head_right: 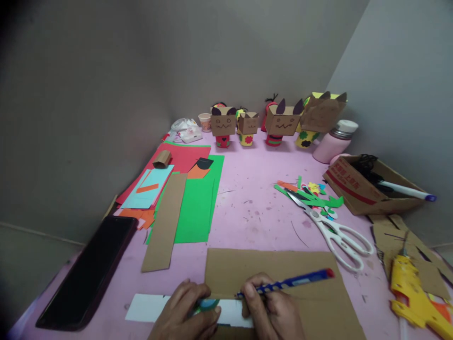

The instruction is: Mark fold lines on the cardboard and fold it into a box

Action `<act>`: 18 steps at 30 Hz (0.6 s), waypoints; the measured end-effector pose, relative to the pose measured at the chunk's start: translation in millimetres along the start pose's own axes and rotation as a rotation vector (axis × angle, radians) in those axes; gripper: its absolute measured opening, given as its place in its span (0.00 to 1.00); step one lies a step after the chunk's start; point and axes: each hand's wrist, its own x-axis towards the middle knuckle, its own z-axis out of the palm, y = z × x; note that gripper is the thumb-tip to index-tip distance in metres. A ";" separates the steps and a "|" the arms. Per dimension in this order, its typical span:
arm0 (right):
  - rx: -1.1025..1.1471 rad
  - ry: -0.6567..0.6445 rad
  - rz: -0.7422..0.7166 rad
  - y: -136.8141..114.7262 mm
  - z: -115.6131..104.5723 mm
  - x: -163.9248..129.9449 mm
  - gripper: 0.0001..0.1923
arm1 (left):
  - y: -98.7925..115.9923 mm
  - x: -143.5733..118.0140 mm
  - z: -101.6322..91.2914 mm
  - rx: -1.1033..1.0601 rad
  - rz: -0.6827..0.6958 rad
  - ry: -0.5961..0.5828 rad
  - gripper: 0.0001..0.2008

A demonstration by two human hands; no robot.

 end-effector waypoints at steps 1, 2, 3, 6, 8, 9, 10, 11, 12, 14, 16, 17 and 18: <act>-0.025 -0.033 -0.029 -2.2 1.3 2.1 0.24 | 0.3 0.1 0.0 0.004 -0.004 -0.001 0.10; -0.044 -0.069 -0.052 -3.2 3.5 3.9 0.25 | 0.7 0.1 0.0 0.006 -0.008 0.000 0.10; -0.059 -0.102 -0.066 -3.1 6.3 5.3 0.25 | 1.0 0.0 0.1 0.005 -0.014 -0.004 0.10; -0.098 -0.152 -0.099 1.4 13.8 7.7 0.25 | 1.7 -0.4 0.5 -0.006 -0.016 0.001 0.10; -0.122 -0.165 -0.115 5.2 16.2 8.5 0.25 | 1.8 -0.1 0.6 -0.015 -0.016 0.006 0.09; -0.135 -0.173 -0.123 6.7 16.6 8.8 0.24 | 1.8 0.3 0.6 -0.014 -0.020 0.005 0.09; -0.149 -0.183 -0.130 8.1 16.6 9.1 0.24 | 1.9 0.8 0.5 -0.013 -0.020 0.003 0.09; -0.162 -0.192 -0.133 9.1 16.5 9.4 0.23 | 2.0 1.2 0.4 -0.010 -0.019 0.000 0.09; -0.173 -0.198 -0.134 9.9 16.4 9.6 0.23 | 2.2 1.7 0.3 -0.007 -0.014 0.004 0.09; -0.190 -0.205 -0.138 11.1 16.2 9.8 0.22 | 2.6 2.4 0.1 -0.005 -0.011 0.013 0.10; -0.196 -0.202 -0.151 12.0 16.3 9.8 0.22 | 2.9 2.5 0.0 -0.018 -0.019 0.010 0.10; -0.196 -0.202 -0.159 12.5 16.4 9.9 0.22 | 2.9 2.4 0.1 -0.026 -0.022 0.009 0.10; -0.197 -0.201 -0.167 12.9 16.4 9.9 0.22 | 2.7 2.3 0.2 -0.032 -0.022 0.011 0.10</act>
